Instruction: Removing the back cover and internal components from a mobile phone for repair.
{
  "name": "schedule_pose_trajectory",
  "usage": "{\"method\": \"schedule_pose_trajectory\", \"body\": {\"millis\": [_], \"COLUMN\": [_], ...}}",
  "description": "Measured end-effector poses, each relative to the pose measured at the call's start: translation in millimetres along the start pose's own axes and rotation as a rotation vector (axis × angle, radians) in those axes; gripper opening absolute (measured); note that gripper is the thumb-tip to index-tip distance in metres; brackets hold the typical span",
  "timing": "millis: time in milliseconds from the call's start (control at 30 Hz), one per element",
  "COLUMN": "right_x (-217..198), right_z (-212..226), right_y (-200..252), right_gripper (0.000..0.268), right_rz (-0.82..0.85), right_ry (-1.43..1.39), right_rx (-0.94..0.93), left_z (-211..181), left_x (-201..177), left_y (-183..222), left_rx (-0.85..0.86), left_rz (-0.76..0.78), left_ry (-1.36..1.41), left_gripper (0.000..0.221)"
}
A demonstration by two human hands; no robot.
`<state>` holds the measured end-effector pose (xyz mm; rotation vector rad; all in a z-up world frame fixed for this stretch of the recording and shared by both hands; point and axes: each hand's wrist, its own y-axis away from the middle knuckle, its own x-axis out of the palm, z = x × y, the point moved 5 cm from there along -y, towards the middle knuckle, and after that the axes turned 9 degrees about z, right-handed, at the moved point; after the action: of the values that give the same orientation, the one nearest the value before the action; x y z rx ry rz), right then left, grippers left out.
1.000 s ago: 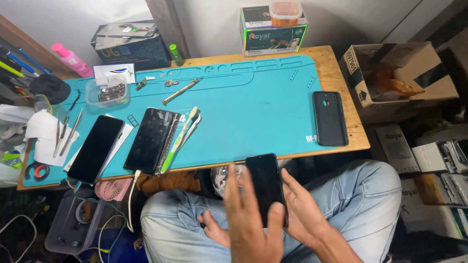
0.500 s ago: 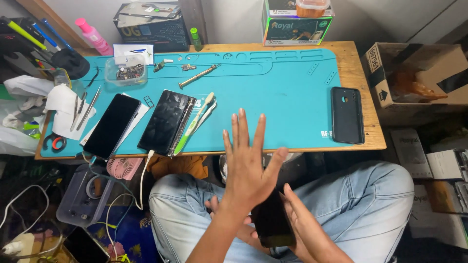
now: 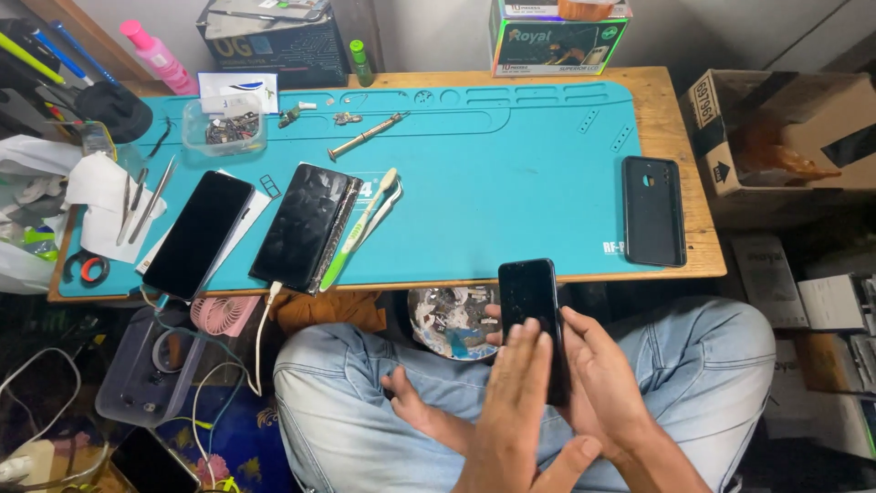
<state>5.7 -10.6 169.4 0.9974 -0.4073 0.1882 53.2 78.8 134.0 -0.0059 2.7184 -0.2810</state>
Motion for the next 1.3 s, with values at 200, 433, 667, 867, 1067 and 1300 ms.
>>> {"method": "schedule_pose_trajectory", "body": {"millis": [200, 433, 667, 867, 1067, 1300], "right_x": [-25.3, -43.6, -39.9, -43.7, -44.9, -46.5], "right_z": [-13.8, -28.8, -29.7, -32.3, -32.1, -31.8], "right_y": [-6.4, -18.3, -14.6, -18.5, -18.9, -20.1], "right_gripper": [0.067, 0.073, 0.073, 0.069, 0.069, 0.072], "right_rz": [-0.018, 0.081, 0.038, 0.015, 0.015, 0.073], "right_ry": [0.075, 0.190, 0.245, 0.236, 0.212, 0.167], "right_rx": [0.046, 0.068, 0.078, 0.052, 0.014, 0.012], "left_z": [17.1, 25.4, 26.2, 22.6, 21.6, 22.6], "left_x": [-31.4, -38.1, -38.2, -40.6, -41.5, -38.9], "left_y": [-2.1, -1.6, 1.6, 1.3, 1.3, 2.1], "left_rx": [-0.183, -0.058, -0.058, -0.056, -0.057, -0.028], "left_rz": [0.088, -0.017, -0.057, -0.076, -0.096, -0.126], "left_ry": [0.005, 0.008, -0.002, 0.044, 0.053, 0.002], "left_gripper": [0.128, 0.127, 0.123, 0.123, 0.123, 0.123]}}
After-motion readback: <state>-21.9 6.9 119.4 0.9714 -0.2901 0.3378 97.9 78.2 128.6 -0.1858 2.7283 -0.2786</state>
